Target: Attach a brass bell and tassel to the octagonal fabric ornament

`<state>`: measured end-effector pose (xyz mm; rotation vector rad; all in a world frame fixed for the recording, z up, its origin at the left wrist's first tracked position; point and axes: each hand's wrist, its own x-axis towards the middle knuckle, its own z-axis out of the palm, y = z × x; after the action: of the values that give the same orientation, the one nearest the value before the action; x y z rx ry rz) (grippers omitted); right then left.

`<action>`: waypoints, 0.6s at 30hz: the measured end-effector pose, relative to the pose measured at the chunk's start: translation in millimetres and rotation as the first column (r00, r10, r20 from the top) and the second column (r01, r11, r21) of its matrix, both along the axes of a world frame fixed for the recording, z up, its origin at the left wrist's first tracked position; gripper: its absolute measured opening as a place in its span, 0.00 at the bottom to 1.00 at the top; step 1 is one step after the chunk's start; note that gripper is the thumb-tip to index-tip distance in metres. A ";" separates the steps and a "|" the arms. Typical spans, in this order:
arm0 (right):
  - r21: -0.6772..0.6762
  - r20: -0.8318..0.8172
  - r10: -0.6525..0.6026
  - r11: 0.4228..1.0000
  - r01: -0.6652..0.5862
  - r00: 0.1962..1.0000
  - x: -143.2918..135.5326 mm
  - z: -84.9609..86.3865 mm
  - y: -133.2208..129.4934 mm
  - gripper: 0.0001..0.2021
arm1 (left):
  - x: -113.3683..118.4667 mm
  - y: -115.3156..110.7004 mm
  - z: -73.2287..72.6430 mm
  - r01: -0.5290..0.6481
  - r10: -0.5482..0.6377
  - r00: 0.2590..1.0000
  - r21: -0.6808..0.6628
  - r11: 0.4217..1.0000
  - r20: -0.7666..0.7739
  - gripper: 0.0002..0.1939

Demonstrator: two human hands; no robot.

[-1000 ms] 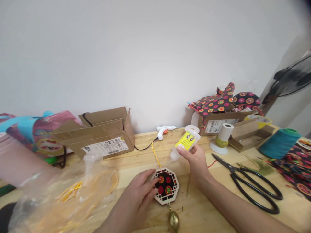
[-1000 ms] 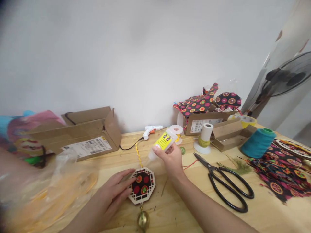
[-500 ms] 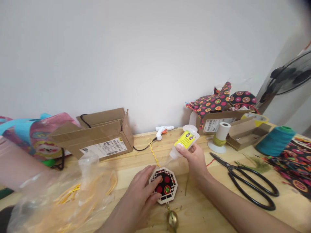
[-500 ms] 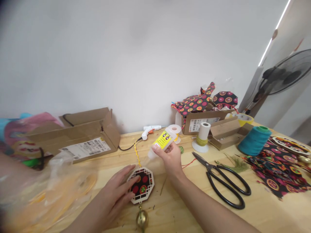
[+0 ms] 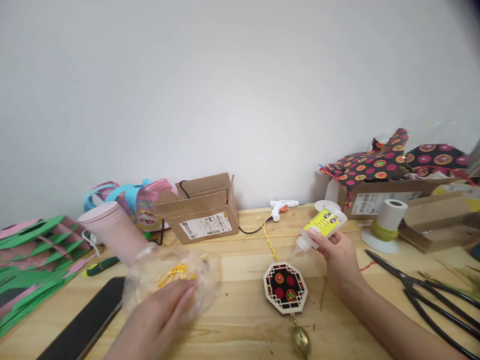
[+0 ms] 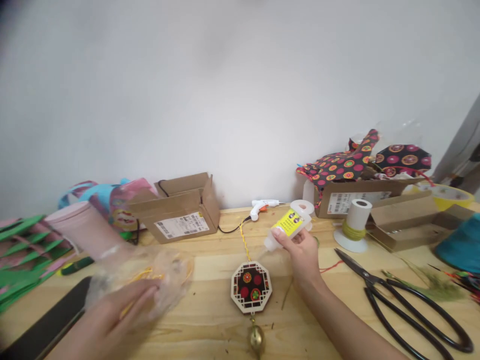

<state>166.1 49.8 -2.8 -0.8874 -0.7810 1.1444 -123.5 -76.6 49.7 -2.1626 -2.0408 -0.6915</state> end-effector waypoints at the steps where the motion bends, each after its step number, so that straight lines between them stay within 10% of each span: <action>1: -0.001 -0.002 -0.001 1.000 0.001 1.000 -0.1 -0.1 -0.1 0.15 | -1.6 -4.8 -6.8 0.039 -0.040 0.999 -0.069 0.997 -0.022 0.11; 5: 0.002 -0.018 -0.012 1.000 0.012 1.000 -0.4 -0.2 -0.1 0.14 | -15.4 -10.2 -19.4 0.026 -0.037 0.998 -0.199 0.980 -0.052 0.12; 12: 0.006 -0.026 -0.004 1.000 0.004 1.000 -0.1 1.5 -0.4 0.15 | -41.1 32.1 -3.6 -0.254 0.150 0.929 -0.288 0.924 -0.338 0.14; 18: 0.005 -0.018 0.001 1.000 -0.001 1.000 0.9 1.7 -0.1 0.15 | -34.5 38.7 2.4 -0.230 0.107 0.903 -0.258 0.938 -0.416 0.14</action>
<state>167.1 49.7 -1.1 -0.8710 -0.7693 1.1499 -158.0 -37.9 52.0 -2.0103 -2.1735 0.0905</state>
